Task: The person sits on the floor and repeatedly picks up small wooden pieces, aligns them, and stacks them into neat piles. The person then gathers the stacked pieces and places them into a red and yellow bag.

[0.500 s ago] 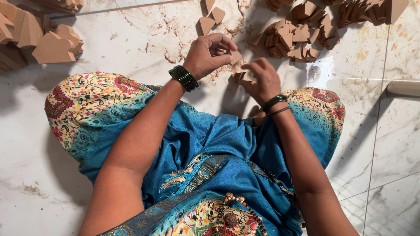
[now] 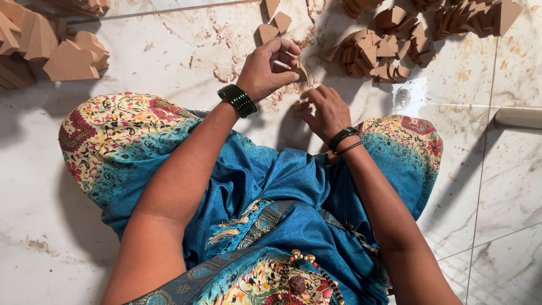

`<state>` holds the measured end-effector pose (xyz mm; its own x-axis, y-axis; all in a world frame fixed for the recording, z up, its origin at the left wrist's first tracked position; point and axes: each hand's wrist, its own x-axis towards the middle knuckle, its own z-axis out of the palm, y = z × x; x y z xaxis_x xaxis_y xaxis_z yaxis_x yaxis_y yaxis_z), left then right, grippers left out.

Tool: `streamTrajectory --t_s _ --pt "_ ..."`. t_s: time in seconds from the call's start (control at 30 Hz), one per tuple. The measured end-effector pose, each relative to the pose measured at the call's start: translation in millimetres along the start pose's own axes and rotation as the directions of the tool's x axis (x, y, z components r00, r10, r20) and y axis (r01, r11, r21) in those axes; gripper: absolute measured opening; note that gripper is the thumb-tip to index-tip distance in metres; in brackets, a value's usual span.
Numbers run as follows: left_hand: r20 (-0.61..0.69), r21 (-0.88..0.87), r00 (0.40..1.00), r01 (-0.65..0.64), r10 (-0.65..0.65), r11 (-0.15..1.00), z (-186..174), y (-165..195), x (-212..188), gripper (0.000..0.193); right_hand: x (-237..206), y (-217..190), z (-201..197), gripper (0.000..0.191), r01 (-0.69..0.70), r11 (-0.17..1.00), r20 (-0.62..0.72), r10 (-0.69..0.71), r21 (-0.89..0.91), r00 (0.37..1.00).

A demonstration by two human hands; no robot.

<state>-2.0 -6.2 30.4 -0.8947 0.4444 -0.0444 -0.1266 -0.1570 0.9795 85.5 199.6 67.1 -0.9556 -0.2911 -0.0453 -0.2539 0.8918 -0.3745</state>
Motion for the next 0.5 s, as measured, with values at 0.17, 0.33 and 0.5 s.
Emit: streamTrajectory --t_s 0.17,0.33,0.5 --pt "-0.008 0.020 0.999 0.034 -0.034 0.999 0.2 -0.4 1.1 0.045 0.1 -5.0 -13.4 0.020 -0.153 0.966 0.131 0.128 0.209 0.983" --pt "-0.034 0.045 0.998 0.054 -0.053 0.998 0.7 -5.5 0.2 0.044 -7.7 -9.0 -55.3 0.034 -0.350 0.251 0.327 0.128 0.903 0.936" --pt "0.002 0.039 0.998 0.063 -0.064 0.997 1.1 -10.0 -1.1 0.058 -21.4 -5.0 -77.4 0.031 -0.206 -0.226 0.222 0.049 0.952 0.974"
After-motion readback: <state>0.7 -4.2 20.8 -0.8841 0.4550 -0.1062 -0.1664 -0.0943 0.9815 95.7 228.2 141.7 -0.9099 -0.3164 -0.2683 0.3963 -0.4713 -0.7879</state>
